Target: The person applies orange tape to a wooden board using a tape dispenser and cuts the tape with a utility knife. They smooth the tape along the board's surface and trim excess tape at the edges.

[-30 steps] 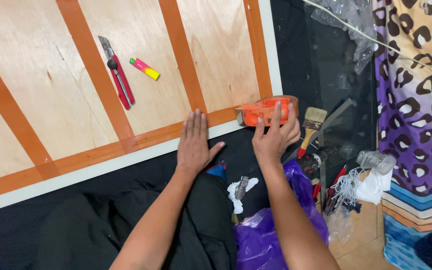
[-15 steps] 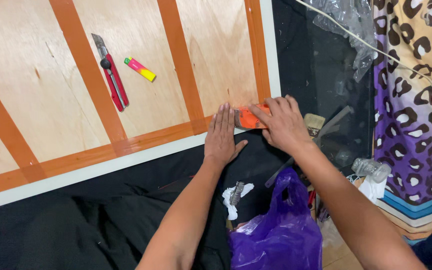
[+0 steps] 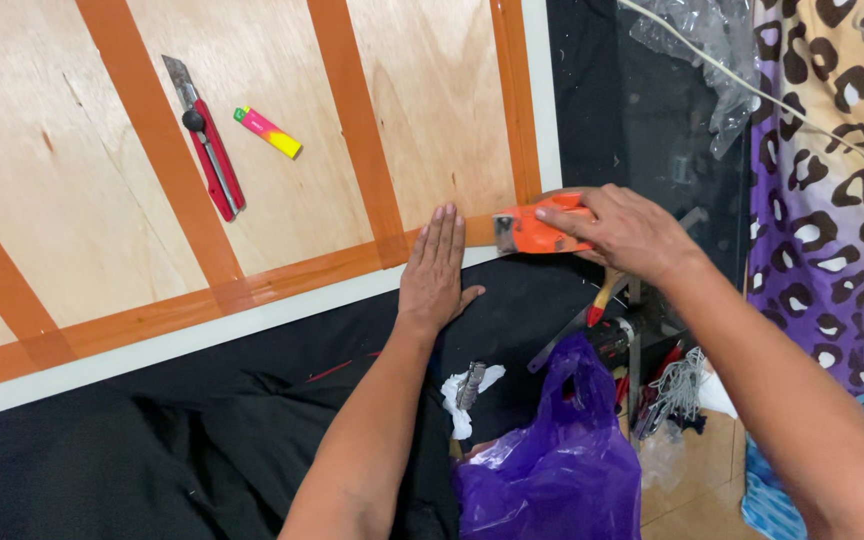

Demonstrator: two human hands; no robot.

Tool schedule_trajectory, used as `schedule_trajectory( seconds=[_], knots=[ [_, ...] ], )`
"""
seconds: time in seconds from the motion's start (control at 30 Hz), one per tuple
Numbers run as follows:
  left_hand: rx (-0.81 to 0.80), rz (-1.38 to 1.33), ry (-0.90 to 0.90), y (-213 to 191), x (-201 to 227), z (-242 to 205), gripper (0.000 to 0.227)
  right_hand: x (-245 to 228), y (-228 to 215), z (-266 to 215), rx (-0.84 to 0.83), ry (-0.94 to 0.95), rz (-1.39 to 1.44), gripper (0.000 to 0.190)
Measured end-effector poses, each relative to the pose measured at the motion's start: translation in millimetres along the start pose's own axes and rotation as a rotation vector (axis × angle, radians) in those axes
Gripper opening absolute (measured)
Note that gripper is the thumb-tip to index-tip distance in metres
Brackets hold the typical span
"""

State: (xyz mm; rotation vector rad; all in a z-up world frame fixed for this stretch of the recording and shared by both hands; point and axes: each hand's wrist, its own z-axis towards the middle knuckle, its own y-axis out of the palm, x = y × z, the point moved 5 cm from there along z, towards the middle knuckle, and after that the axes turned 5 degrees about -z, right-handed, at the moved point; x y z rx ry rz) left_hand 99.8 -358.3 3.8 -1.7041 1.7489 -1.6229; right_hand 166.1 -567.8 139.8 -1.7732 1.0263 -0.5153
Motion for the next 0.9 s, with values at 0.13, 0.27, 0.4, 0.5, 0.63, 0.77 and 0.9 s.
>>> schedule_trajectory(
  seconds=[0.13, 0.27, 0.4, 0.5, 0.63, 0.77, 0.9],
  knots=[
    [-0.020, 0.019, 0.004, 0.8, 1.6, 0.8, 0.124, 30.4, 3.7, -19.2, -0.024, 0.020, -0.025, 0.074],
    [-0.028, 0.017, -0.003, -1.2, 2.0, 2.9, 0.125, 58.4, 10.3, -33.1, -0.104, 0.130, -0.065, 0.073],
    [-0.026, -0.015, -0.001, 2.1, 3.1, 3.3, 0.126, 67.7, 17.7, -39.8, -0.049, 0.154, -0.013, 0.064],
    [-0.022, -0.031, 0.004, 5.5, 4.5, 7.0, 0.125, 71.0, 27.5, -42.2, -0.040, 0.154, -0.079, 0.070],
    [0.002, -0.057, 0.006, 5.9, 4.2, 5.0, 0.125, 68.8, 37.3, -42.1, -0.057, 0.176, -0.174, 0.083],
    [0.015, -0.041, 0.010, 4.8, 6.5, 4.5, 0.126, 65.4, 40.2, -45.5, -0.042, 0.175, -0.138, 0.082],
    [-0.010, -0.042, -0.004, 4.2, 7.0, 6.3, 0.127, 62.6, 40.2, -44.2, 0.019, 0.180, -0.121, 0.079]
  ],
)
